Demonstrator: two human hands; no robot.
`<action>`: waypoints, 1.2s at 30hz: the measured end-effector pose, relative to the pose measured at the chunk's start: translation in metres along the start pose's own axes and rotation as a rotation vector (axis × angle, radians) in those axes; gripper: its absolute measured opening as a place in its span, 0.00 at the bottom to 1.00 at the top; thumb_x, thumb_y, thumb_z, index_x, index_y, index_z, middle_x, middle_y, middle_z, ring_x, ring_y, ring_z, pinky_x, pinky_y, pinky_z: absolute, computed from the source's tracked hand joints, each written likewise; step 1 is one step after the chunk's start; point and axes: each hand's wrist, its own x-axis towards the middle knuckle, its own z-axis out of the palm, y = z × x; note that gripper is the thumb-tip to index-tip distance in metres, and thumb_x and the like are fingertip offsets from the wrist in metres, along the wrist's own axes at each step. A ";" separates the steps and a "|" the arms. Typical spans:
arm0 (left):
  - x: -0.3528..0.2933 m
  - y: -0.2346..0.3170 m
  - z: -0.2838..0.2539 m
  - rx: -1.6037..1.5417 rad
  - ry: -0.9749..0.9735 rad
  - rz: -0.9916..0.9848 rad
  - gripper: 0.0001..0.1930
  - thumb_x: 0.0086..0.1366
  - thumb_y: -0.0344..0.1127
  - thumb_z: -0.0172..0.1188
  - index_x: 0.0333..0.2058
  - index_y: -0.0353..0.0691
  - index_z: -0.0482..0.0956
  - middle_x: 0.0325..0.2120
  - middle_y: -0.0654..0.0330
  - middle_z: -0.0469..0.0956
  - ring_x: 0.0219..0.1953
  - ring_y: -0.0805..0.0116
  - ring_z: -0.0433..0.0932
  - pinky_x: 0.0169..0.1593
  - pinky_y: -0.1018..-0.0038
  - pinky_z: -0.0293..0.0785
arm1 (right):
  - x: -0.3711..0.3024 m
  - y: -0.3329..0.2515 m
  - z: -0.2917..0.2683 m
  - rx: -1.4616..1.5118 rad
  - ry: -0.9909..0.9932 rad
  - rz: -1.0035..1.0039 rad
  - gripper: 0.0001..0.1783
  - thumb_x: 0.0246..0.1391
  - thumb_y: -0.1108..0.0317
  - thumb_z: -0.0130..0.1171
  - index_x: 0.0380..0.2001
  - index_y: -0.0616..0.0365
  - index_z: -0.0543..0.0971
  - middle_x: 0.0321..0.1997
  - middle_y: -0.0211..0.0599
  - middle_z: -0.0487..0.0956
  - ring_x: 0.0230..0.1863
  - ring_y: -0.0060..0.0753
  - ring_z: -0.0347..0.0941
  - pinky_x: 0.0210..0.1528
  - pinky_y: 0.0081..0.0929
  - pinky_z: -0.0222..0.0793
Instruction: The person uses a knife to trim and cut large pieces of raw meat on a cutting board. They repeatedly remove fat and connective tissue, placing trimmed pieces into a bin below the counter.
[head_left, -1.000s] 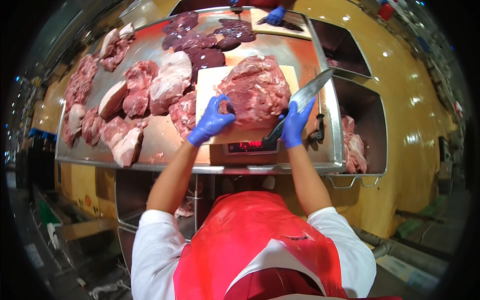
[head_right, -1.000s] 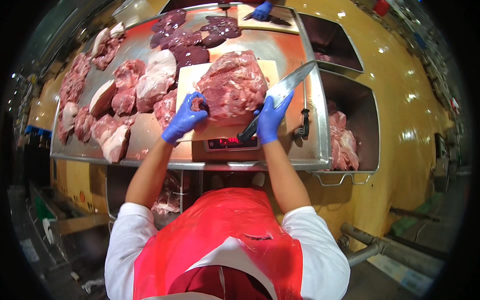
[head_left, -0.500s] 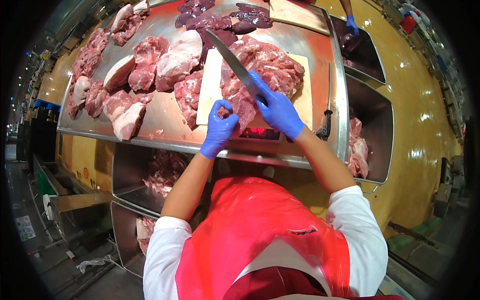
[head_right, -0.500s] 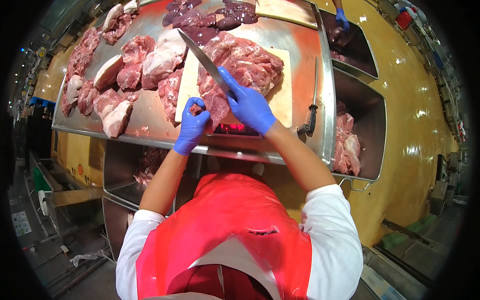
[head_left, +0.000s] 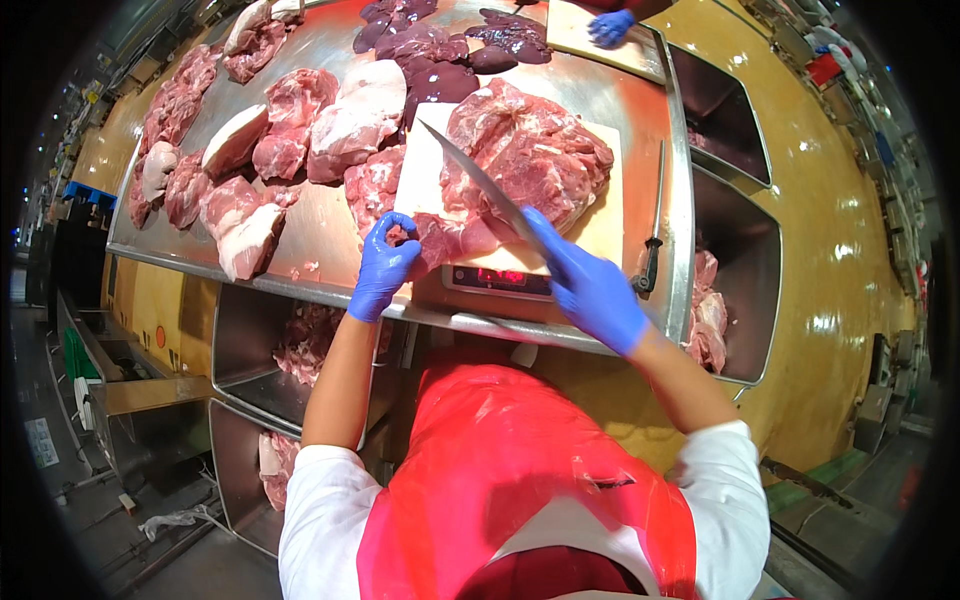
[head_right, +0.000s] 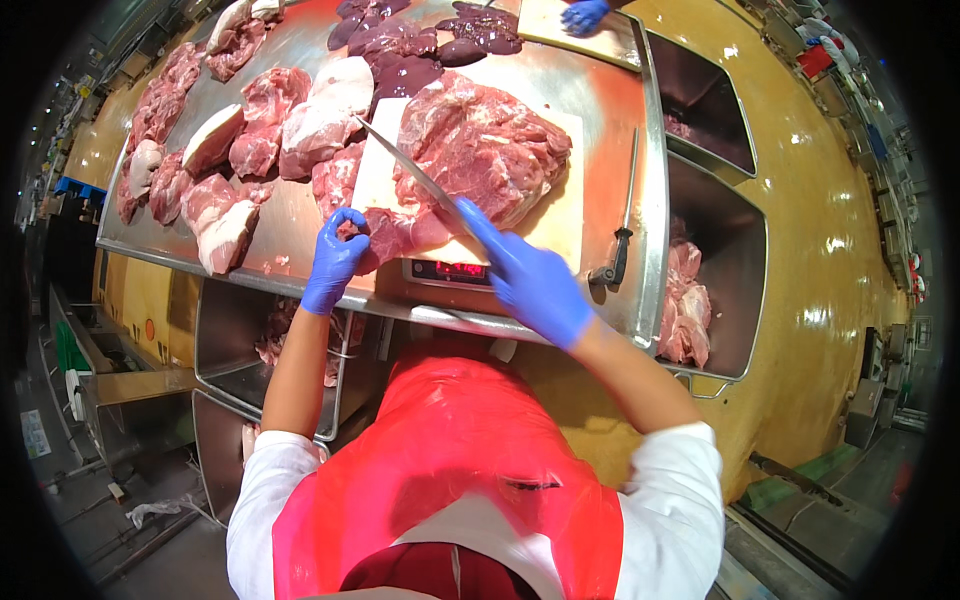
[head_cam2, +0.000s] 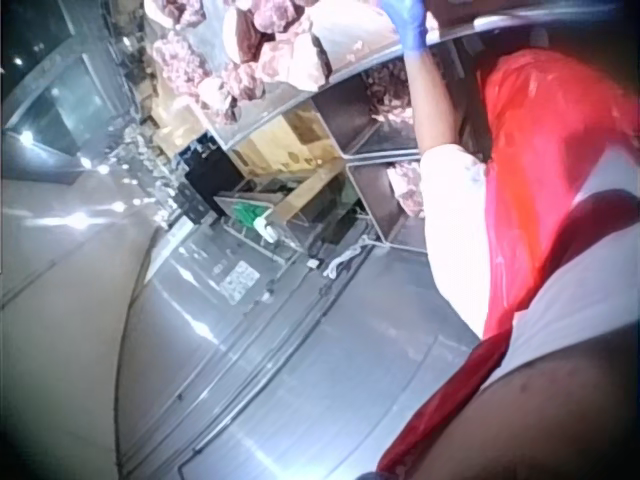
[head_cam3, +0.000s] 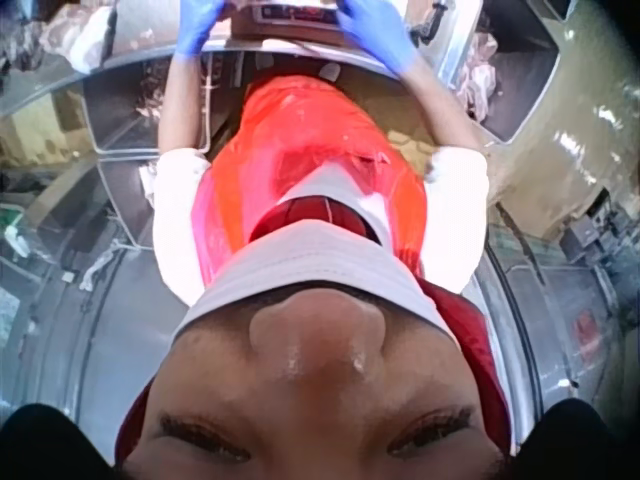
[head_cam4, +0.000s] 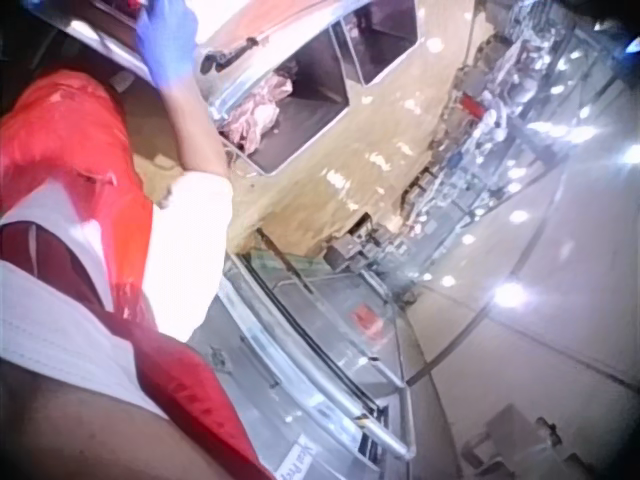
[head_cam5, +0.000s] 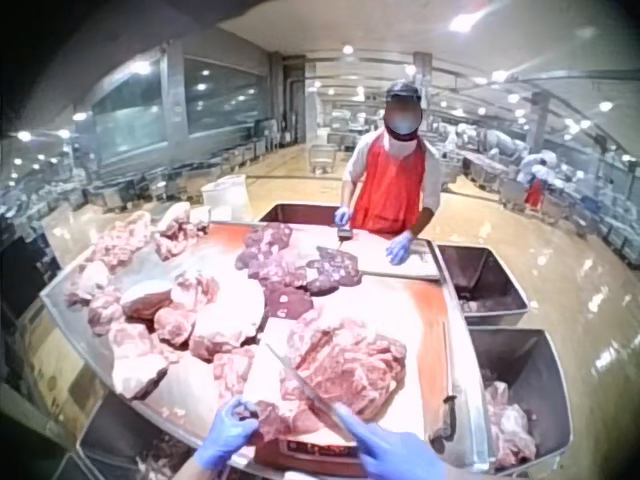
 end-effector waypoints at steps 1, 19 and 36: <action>0.004 0.002 0.000 0.016 -0.014 0.014 0.09 0.52 0.21 0.56 0.33 0.39 0.74 0.29 0.67 0.74 0.35 0.78 0.72 0.43 0.79 0.70 | 0.025 -0.001 0.021 0.039 0.041 0.015 0.45 0.56 0.74 0.52 0.74 0.34 0.51 0.30 0.50 0.77 0.28 0.58 0.76 0.31 0.53 0.71; 0.107 -0.005 -0.082 0.060 -0.216 0.045 0.06 0.51 0.21 0.55 0.28 0.38 0.73 0.26 0.67 0.72 0.32 0.79 0.70 0.40 0.80 0.69 | 0.117 -0.063 0.048 0.133 0.088 0.150 0.43 0.57 0.75 0.46 0.75 0.46 0.48 0.44 0.60 0.79 0.42 0.66 0.77 0.46 0.52 0.73; 0.114 0.027 -0.127 0.189 -0.002 0.346 0.04 0.53 0.22 0.55 0.30 0.34 0.74 0.31 0.64 0.74 0.38 0.76 0.72 0.48 0.76 0.69 | -0.109 0.014 -0.092 -0.821 -0.528 0.294 0.49 0.47 0.80 0.55 0.72 0.30 0.58 0.26 0.45 0.73 0.18 0.45 0.73 0.21 0.39 0.71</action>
